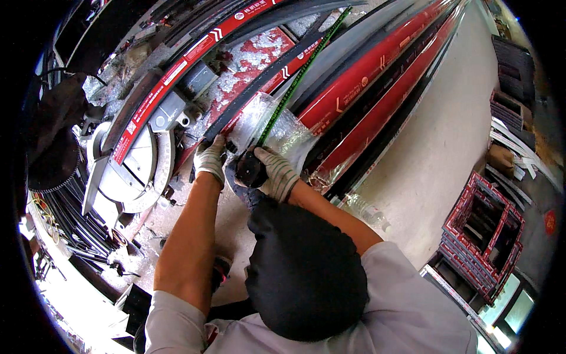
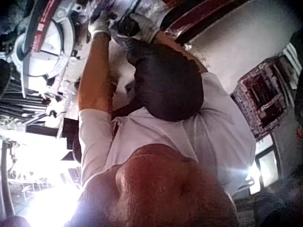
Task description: The person measures a window frame profile with a tape measure, marks the cut line, and uses a miter saw to cut the profile. The cut piece is then placed into a window frame assembly.
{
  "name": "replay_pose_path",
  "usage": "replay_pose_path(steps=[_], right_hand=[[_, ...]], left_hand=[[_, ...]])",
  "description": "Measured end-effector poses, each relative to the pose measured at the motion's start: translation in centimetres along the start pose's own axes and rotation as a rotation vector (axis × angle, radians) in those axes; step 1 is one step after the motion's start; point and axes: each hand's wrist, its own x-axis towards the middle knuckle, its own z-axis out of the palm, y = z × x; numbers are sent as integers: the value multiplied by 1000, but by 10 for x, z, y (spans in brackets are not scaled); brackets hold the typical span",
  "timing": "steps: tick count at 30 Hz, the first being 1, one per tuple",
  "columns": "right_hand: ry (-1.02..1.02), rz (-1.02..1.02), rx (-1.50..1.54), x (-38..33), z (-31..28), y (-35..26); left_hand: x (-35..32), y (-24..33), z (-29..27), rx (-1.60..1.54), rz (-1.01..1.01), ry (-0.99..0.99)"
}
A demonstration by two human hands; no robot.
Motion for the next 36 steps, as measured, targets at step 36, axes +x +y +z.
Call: replay_pose_path(steps=[36], right_hand=[[-14,-221,-144,-23,2,-6]], left_hand=[[-200,209,-69,41,1112,61]])
